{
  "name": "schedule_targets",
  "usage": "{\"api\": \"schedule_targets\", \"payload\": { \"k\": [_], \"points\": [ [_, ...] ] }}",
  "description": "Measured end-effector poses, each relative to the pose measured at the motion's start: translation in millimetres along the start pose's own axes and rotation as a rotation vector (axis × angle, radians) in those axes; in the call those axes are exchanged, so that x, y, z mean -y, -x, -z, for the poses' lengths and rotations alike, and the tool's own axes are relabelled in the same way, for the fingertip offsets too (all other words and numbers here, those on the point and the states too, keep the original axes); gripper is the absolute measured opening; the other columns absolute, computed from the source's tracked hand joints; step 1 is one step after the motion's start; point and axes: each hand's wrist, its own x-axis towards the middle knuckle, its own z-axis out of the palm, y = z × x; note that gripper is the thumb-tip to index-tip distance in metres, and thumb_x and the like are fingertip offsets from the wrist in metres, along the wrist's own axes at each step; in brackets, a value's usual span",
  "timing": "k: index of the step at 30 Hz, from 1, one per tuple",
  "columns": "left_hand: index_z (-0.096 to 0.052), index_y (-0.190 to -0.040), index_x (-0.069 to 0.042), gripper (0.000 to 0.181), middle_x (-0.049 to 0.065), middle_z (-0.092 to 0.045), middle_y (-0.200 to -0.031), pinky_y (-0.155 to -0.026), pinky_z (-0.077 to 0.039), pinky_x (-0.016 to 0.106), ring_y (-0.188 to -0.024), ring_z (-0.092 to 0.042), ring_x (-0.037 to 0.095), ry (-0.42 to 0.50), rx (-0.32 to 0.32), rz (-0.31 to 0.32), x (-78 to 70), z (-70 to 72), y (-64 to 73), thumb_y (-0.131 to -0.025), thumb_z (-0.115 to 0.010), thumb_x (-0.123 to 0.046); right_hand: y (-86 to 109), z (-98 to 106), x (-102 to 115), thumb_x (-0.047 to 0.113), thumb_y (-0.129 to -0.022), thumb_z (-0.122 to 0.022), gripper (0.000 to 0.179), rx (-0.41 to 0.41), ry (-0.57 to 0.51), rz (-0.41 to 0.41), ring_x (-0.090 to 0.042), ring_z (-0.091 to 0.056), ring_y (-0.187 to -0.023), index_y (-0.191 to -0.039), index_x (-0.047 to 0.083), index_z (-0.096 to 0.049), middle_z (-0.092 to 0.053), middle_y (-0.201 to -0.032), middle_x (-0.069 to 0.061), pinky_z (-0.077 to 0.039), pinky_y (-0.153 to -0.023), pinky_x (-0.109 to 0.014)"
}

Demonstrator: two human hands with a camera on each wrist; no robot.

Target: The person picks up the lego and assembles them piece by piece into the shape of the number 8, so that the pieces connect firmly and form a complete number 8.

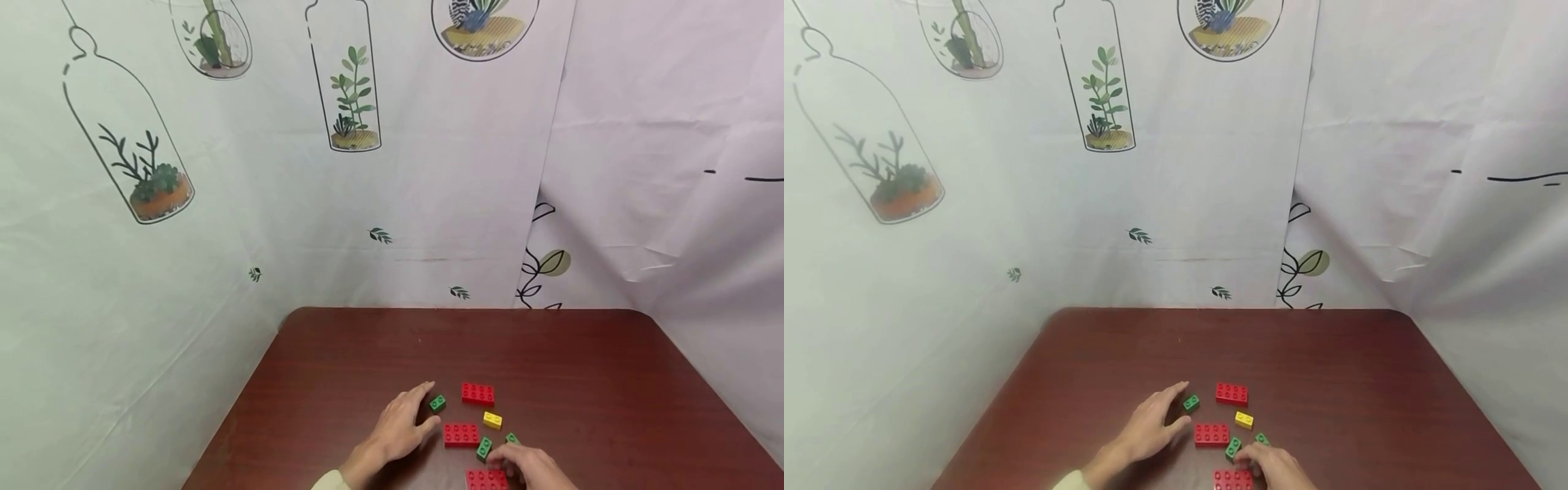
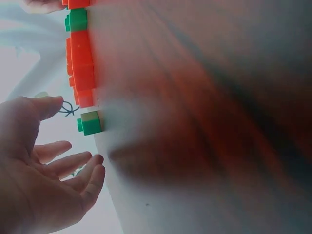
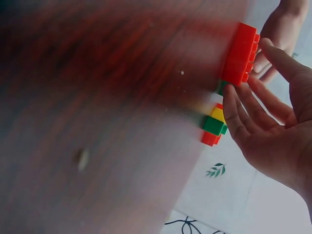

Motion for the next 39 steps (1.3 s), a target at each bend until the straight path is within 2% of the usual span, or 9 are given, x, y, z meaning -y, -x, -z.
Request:
{"api": "schedule_targets", "payload": {
  "k": [8,21,33,36,39],
  "points": [
    [-0.056,-0.152,-0.01,0.058,0.003,-0.067,-0.134,-0.1,-0.05,0.048,-0.115,-0.063,0.016,0.02,-0.003,-0.034,-1.1,-3.4,-6.8,-0.1,-0.075,-0.026,0.3,-2,0,0.039,-0.091,-0.086,0.037,-0.006,-0.005,0.008,-0.003,-0.057,-0.077,-0.12,0.018,-0.075,-0.063,-0.091,0.014,-0.048,-0.063,-0.028],
    [-0.062,-0.146,-0.01,0.052,0.002,-0.069,-0.13,-0.089,-0.055,0.035,-0.102,-0.067,0.005,0.07,0.012,-0.054,-1.3,-5.8,-11.5,-0.097,-0.079,-0.013,-1.4,-4,8,0.039,-0.089,-0.088,0.039,-0.02,0.043,0.0,-0.004,-0.054,-0.07,-0.115,0.013,-0.077,-0.059,-0.087,0.013,-0.047,-0.061,-0.027],
    [-0.069,-0.135,-0.011,0.044,-0.001,-0.072,-0.12,-0.082,-0.056,0.028,-0.091,-0.068,0.001,0.071,0.0,-0.087,-2.2,-7.2,-16.1,-0.093,-0.082,-0.008,-5.9,-4,9,0.041,-0.088,-0.089,0.036,-0.038,0.062,0.048,-0.002,-0.056,-0.069,-0.111,0.016,-0.079,-0.06,-0.085,0.016,-0.049,-0.06,-0.027],
    [-0.071,-0.131,-0.011,0.043,-0.002,-0.072,-0.115,-0.081,-0.056,0.027,-0.088,-0.069,0.001,0.075,-0.012,-0.095,-2.2,-7.4,-16.8,-0.091,-0.084,-0.007,-4.4,-3,17,0.039,-0.088,-0.088,0.036,-0.045,0.055,0.058,-0.001,-0.055,-0.069,-0.111,0.013,-0.08,-0.06,-0.085,0.018,-0.049,-0.06,-0.025],
    [-0.072,-0.129,-0.01,0.041,-0.002,-0.072,-0.112,-0.08,-0.055,0.026,-0.086,-0.068,0.0,0.078,-0.019,-0.093,-2.1,-7.4,-17.3,-0.09,-0.085,-0.006,1.3,0,37,0.031,-0.091,-0.086,0.031,-0.057,0.027,0.09,0.0,-0.054,-0.069,-0.11,0.007,-0.079,-0.059,-0.085,0.018,-0.049,-0.06,-0.025]
  ]
}}
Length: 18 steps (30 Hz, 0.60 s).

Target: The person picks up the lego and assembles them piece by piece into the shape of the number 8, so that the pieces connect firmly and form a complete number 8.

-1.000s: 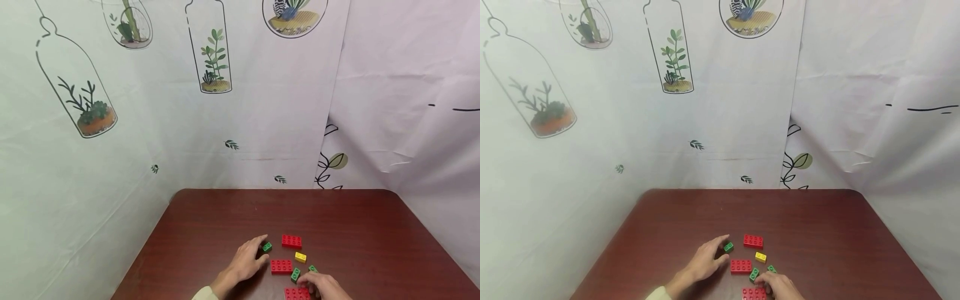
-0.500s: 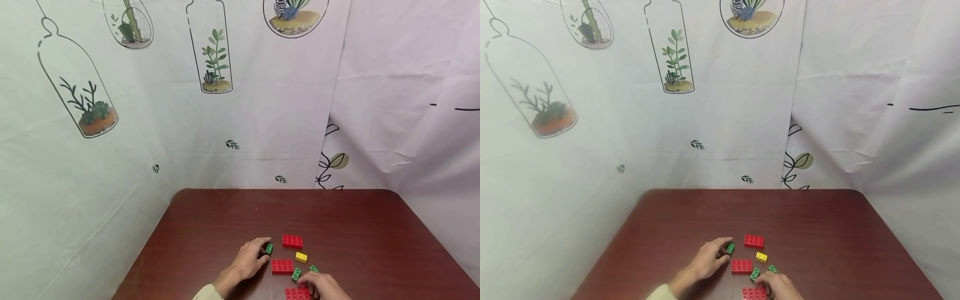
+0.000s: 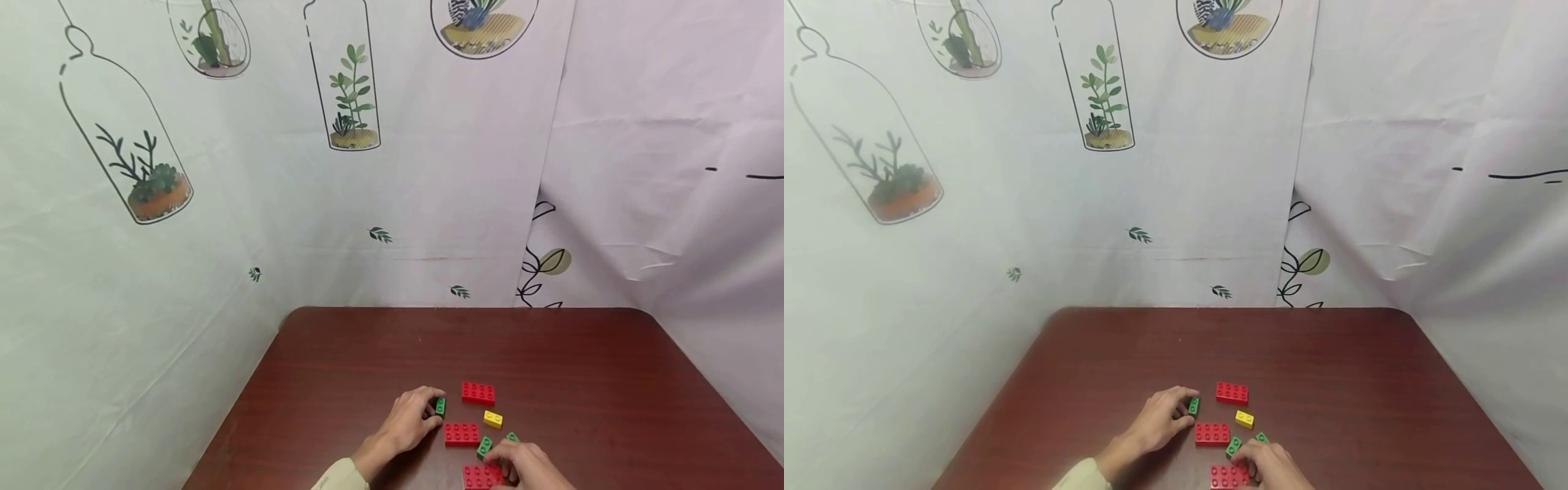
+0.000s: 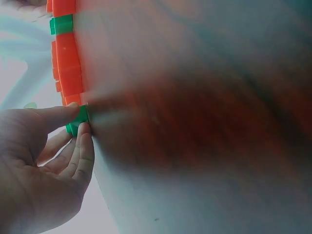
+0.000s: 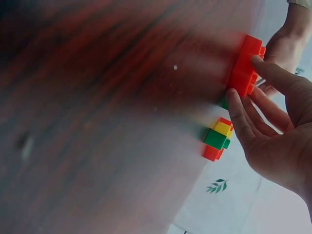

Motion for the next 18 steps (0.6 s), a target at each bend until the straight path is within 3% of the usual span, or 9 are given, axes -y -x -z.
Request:
{"api": "schedule_targets", "payload": {
  "k": [7,14,18],
  "points": [
    [-0.073,-0.125,-0.01,0.037,-0.004,-0.071,-0.108,-0.08,-0.055,0.027,-0.083,-0.067,-0.002,-0.011,0.0,0.004,1.7,-0.2,-2.3,-0.09,-0.085,-0.007,8.0,11,51,0.011,-0.089,-0.087,0.019,-0.037,-0.011,0.011,0.0,-0.049,-0.067,-0.104,0.003,-0.078,-0.055,-0.081,0.015,-0.045,-0.06,-0.025],
    [-0.074,-0.123,-0.011,0.034,-0.004,-0.071,-0.109,-0.079,-0.055,0.027,-0.084,-0.066,-0.001,-0.002,0.003,0.027,2.6,0.4,-5.1,-0.09,-0.084,-0.006,4.6,10,53,0.011,-0.087,-0.089,0.022,-0.065,0.043,0.037,0.001,-0.05,-0.068,-0.105,0.004,-0.078,-0.056,-0.083,0.016,-0.047,-0.06,-0.025],
    [-0.074,-0.122,-0.011,0.033,-0.004,-0.07,-0.107,-0.079,-0.055,0.027,-0.085,-0.066,0.0,-0.004,0.003,0.038,3.4,0.9,-6.9,-0.091,-0.084,-0.007,2.6,11,53,0.012,-0.088,-0.088,0.022,-0.06,0.03,0.009,0.0,-0.051,-0.068,-0.106,0.006,-0.078,-0.057,-0.084,0.014,-0.046,-0.06,-0.025]
  ]
}}
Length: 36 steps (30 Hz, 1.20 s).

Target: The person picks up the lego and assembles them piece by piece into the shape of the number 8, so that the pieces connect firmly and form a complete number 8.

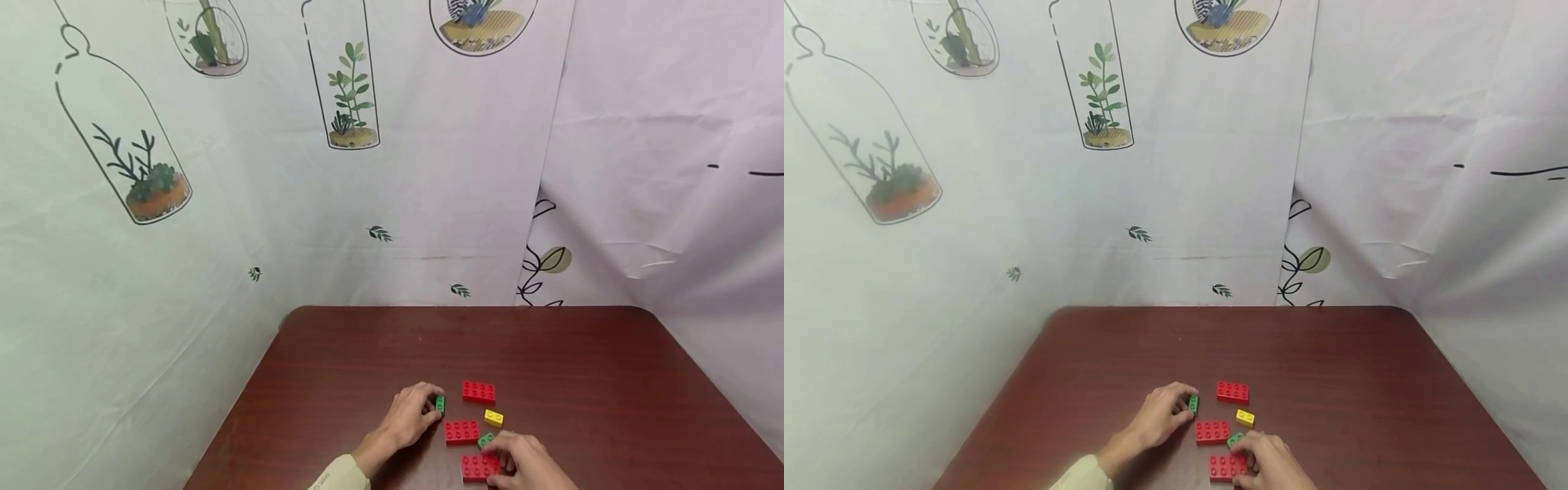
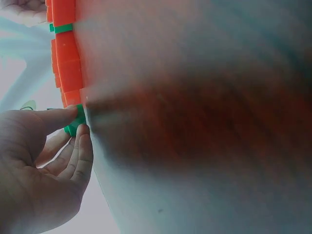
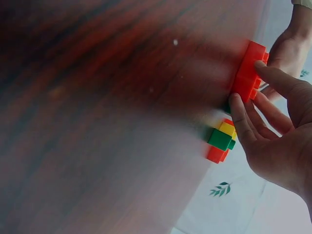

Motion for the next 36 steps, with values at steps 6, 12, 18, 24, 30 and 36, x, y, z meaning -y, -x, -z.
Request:
{"api": "schedule_targets", "payload": {
  "k": [6,12,18,24,30,36],
  "points": [
    [-0.074,-0.121,-0.009,0.031,-0.005,-0.069,-0.104,-0.077,-0.055,0.026,-0.085,-0.067,0.001,-0.013,-0.045,-0.026,0.2,2.9,-2.2,-0.092,-0.083,-0.008,-3.7,1,1,0.012,-0.088,-0.088,0.022,0.013,-0.009,-0.053,-0.003,-0.052,-0.068,-0.108,0.008,-0.078,-0.061,-0.087,0.008,-0.047,-0.06,-0.026],
    [-0.074,-0.122,-0.01,0.031,-0.006,-0.068,-0.102,-0.076,-0.053,0.026,-0.083,-0.064,0.001,-0.028,-0.062,-0.025,-1.2,6.1,-2.5,-0.093,-0.083,-0.012,-5.4,1,0,0.013,-0.088,-0.088,0.025,0.011,0.003,-0.053,-0.003,-0.053,-0.069,-0.109,0.008,-0.078,-0.064,-0.091,0.006,-0.047,-0.061,-0.026],
    [-0.074,-0.124,-0.012,0.032,-0.007,-0.069,-0.107,-0.079,-0.054,0.028,-0.084,-0.064,0.0,-0.027,-0.068,-0.029,-5.8,9.1,-1.6,-0.094,-0.083,-0.014,-6.8,0,0,0.015,-0.088,-0.088,0.026,0.004,0.009,-0.054,-0.003,-0.053,-0.069,-0.11,0.007,-0.077,-0.063,-0.088,0.007,-0.047,-0.061,-0.026],
    [-0.074,-0.126,-0.012,0.033,-0.008,-0.07,-0.11,-0.081,-0.055,0.027,-0.087,-0.068,0.0,0.006,-0.058,-0.062,-12.3,12.6,2.1,-0.095,-0.083,-0.016,-8.5,1,0,0.016,-0.089,-0.088,0.026,0.0,0.012,-0.079,-0.004,-0.053,-0.069,-0.111,0.006,-0.077,-0.061,-0.083,0.005,-0.046,-0.061,-0.026],
    [-0.074,-0.127,-0.015,0.032,-0.012,-0.07,-0.11,-0.081,-0.055,0.026,-0.095,-0.069,0.004,0.021,-0.022,-0.066,-20.7,15.6,8.6,-0.096,-0.082,-0.021,-9.6,1,1,0.017,-0.089,-0.088,0.026,-0.016,0.023,-0.077,-0.003,-0.052,-0.069,-0.109,0.005,-0.077,-0.061,-0.083,0.005,-0.046,-0.061,-0.026],
    [-0.074,-0.126,-0.017,0.031,-0.014,-0.07,-0.114,-0.079,-0.054,0.025,-0.098,-0.068,0.004,0.043,0.015,-0.085,-28.4,16.5,15.5,-0.097,-0.081,-0.026,-9.4,0,1,0.015,-0.087,-0.089,0.025,-0.059,0.037,-0.052,-0.002,-0.052,-0.068,-0.106,0.006,-0.077,-0.061,-0.081,0.007,-0.047,-0.06,-0.026]
  ]
}}
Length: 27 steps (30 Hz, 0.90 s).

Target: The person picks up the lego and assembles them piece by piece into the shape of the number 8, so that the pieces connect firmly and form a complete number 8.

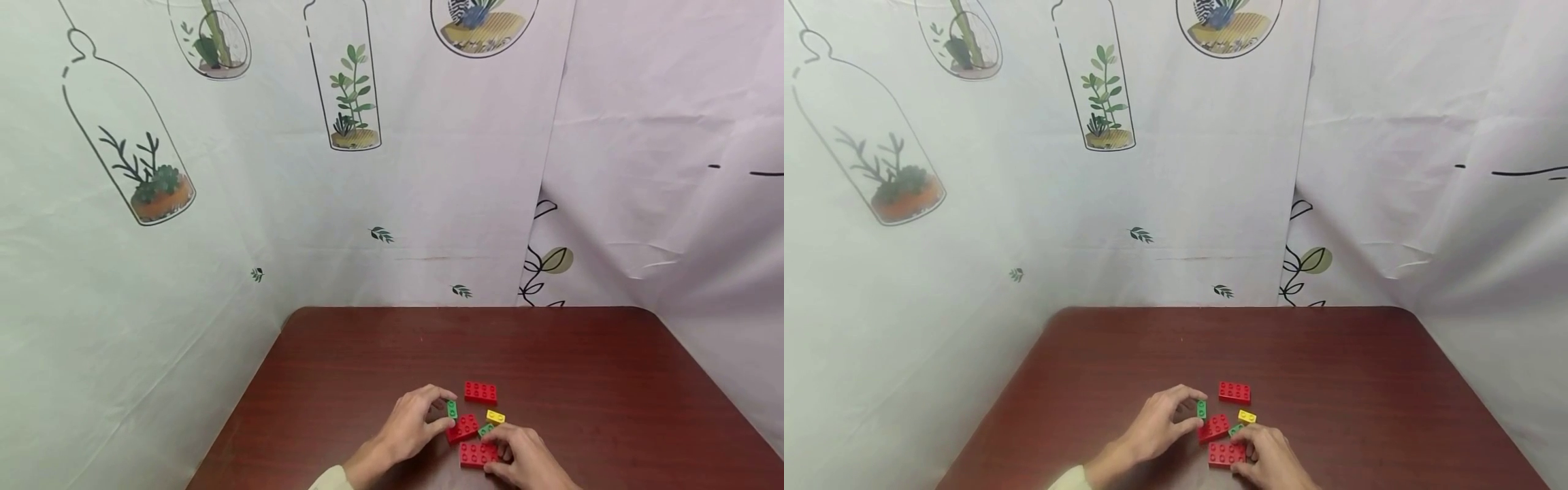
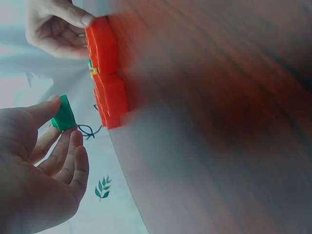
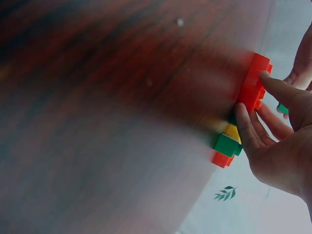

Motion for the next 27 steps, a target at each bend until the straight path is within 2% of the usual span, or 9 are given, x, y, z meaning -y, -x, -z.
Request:
{"api": "schedule_targets", "payload": {
  "k": [7,13,17,27],
  "points": [
    [-0.074,-0.125,-0.021,0.031,-0.017,-0.069,-0.115,-0.081,-0.052,0.025,-0.099,-0.066,0.001,-0.021,0.026,-0.043,-4.9,-1.8,7.8,-0.097,-0.081,-0.031,1.7,-1,-2,0.014,-0.086,-0.09,0.027,-0.023,-0.004,0.03,0.0,-0.054,-0.069,-0.108,0.005,-0.077,-0.064,-0.083,0.01,-0.049,-0.061,-0.026],
    [-0.074,-0.126,-0.024,0.033,-0.02,-0.069,-0.112,-0.081,-0.049,0.026,-0.094,-0.062,0.0,0.011,0.066,-0.012,-7.6,-4.8,12.5,-0.095,-0.082,-0.033,2.5,-1,-3,0.012,-0.087,-0.089,0.027,-0.026,-0.016,0.036,0.0,-0.055,-0.07,-0.11,0.005,-0.077,-0.065,-0.085,0.009,-0.05,-0.061,-0.026],
    [-0.075,-0.124,-0.025,0.032,-0.022,-0.068,-0.108,-0.078,-0.047,0.024,-0.089,-0.058,-0.001,0.0,0.085,-0.012,-8.4,-7.9,15.4,-0.094,-0.083,-0.035,2.8,0,-4,0.011,-0.087,-0.089,0.027,-0.028,-0.026,0.032,0.0,-0.056,-0.07,-0.111,0.004,-0.077,-0.067,-0.086,0.007,-0.05,-0.061,-0.026],
    [-0.076,-0.119,-0.028,0.031,-0.024,-0.069,-0.108,-0.079,-0.049,0.024,-0.092,-0.058,-0.004,-0.015,0.112,0.01,-7.5,-16.4,20.5,-0.091,-0.086,-0.035,2.2,0,-4,0.012,-0.088,-0.088,0.026,-0.02,-0.033,0.02,-0.001,-0.058,-0.071,-0.11,0.005,-0.078,-0.068,-0.089,0.004,-0.051,-0.061,-0.026]
  ]
}}
